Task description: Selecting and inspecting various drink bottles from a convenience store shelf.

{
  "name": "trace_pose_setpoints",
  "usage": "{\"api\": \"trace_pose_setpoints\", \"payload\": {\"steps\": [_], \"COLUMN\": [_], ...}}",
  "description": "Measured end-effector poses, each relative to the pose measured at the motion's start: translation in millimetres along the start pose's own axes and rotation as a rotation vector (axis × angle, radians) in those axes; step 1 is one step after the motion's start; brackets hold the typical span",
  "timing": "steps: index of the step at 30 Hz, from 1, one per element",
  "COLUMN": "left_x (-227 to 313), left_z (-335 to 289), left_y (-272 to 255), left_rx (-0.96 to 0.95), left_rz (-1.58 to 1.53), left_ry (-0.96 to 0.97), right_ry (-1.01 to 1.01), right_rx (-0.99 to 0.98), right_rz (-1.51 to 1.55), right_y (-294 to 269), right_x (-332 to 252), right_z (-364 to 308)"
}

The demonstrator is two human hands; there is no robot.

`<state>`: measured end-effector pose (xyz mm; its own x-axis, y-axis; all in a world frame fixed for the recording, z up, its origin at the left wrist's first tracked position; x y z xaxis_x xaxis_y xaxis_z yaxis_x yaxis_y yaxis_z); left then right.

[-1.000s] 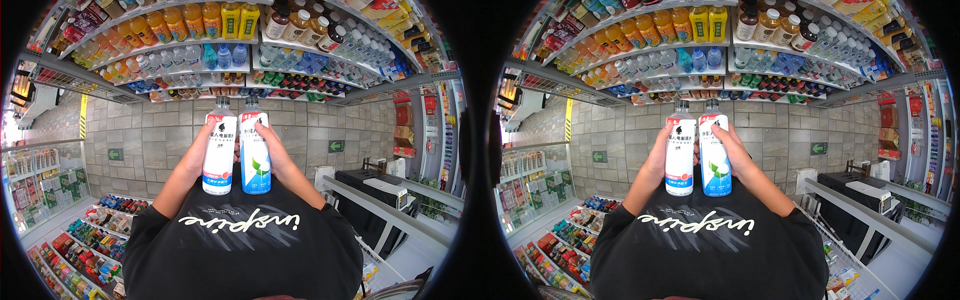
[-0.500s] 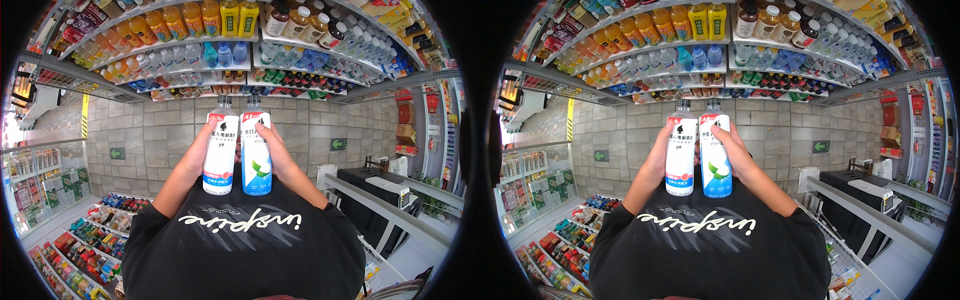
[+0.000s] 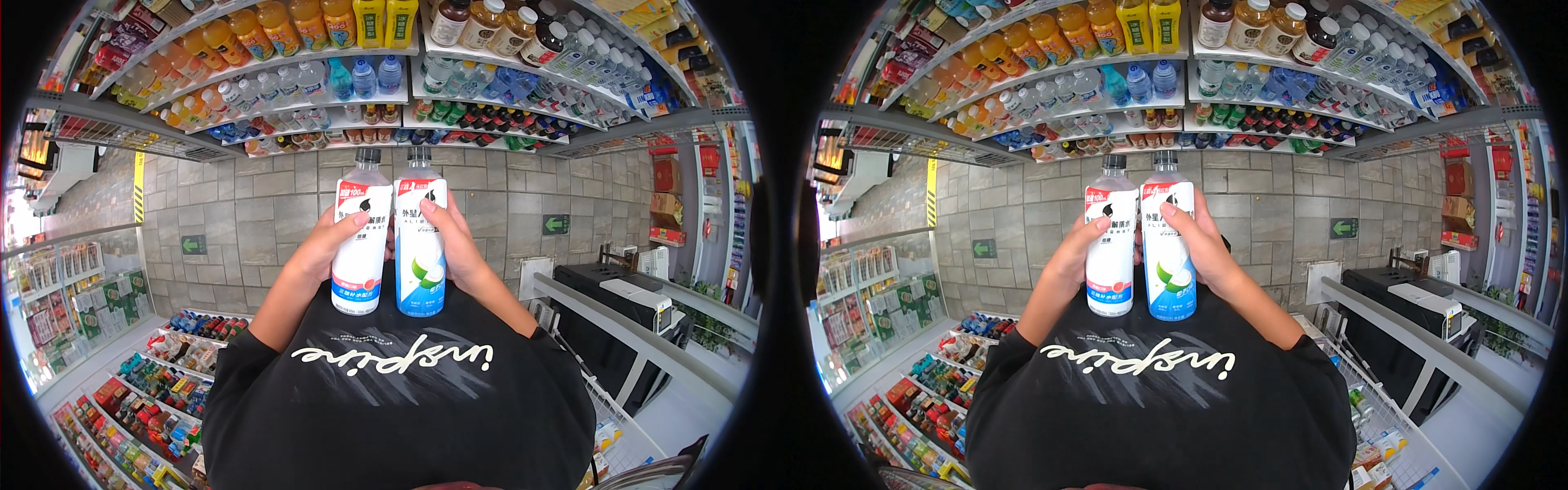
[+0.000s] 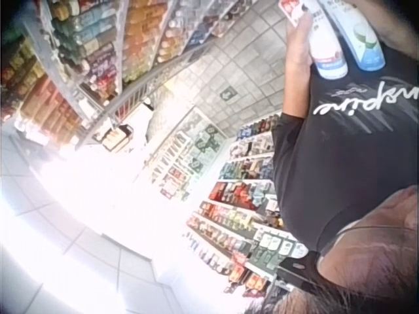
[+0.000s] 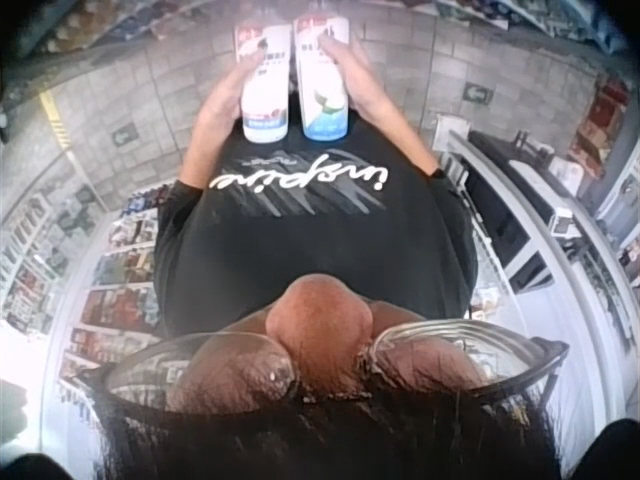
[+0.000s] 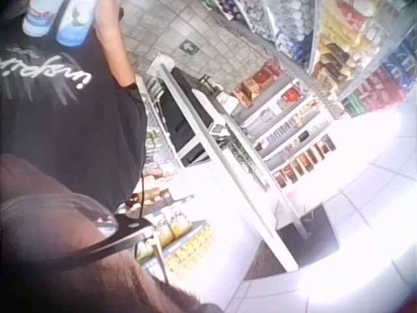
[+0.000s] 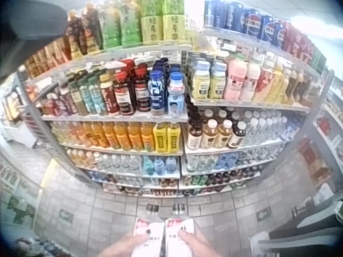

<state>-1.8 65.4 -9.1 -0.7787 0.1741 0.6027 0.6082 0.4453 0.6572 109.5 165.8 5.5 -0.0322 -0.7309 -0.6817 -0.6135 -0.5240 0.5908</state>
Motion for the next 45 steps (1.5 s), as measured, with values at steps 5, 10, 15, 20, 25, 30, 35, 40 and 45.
{"api": "trace_pose_setpoints", "payload": {"steps": [5, 10, 15, 20, 25, 30, 35, 40, 45], "left_x": [0.6, 2.5, 7.6, 13.0, 17.3, 22.5, 23.5, 29.6, 39.1], "left_z": [-1.9, -2.4, -4.4, -5.2, -4.8, -6.2, -2.8, -3.0, -6.2], "left_y": [2.3, 4.8, 13.2, 13.5, 17.8, 19.2, 14.8, 9.6, 10.4], "left_rx": [-0.024, -0.045, -0.124, -0.119, -0.161, -0.166, -0.133, -0.117, -0.163], "left_rz": [0.028, 0.043, -0.032, 0.017, 0.048, 0.023, 0.043, 0.068, 0.077], "left_ry": [0.01, 0.019, 0.021, 0.023, 0.022, 0.059, 0.055, 0.071, 0.093], "right_ry": [-0.019, -0.049, -0.057, -0.074, -0.121, -0.118, -0.131, -0.125, -0.145], "right_rx": [-0.014, -0.079, -0.064, -0.069, -0.137, -0.136, -0.155, -0.213, -0.264], "right_rz": [-0.008, -0.009, -0.01, -0.003, -0.009, -0.01, -0.013, 0.024, 0.023], "right_y": [0.1, 4.0, 1.7, 3.6, 11.2, 12.5, 15.0, 20.1, 23.3], "right_x": [-2.8, -6.3, -6.7, -8.5, -15.7, -16.5, -16.1, -12.9, -10.6], "right_z": [-1.8, -2.7, -1.6, 0.0, -3.1, -3.5, -1.3, 1.7, 6.9]}}
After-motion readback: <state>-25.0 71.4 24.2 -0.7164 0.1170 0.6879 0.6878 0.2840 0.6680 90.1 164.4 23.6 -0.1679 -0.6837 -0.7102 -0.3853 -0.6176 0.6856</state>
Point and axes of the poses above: each hand's wrist, its own z-axis towards the middle knuckle, its own y-axis out of the palm, x = y × z, the point moved 9 cm from there along z, towards the middle knuckle, and after that the axes turned 2 degrees about -z, right-handed, at the moved point
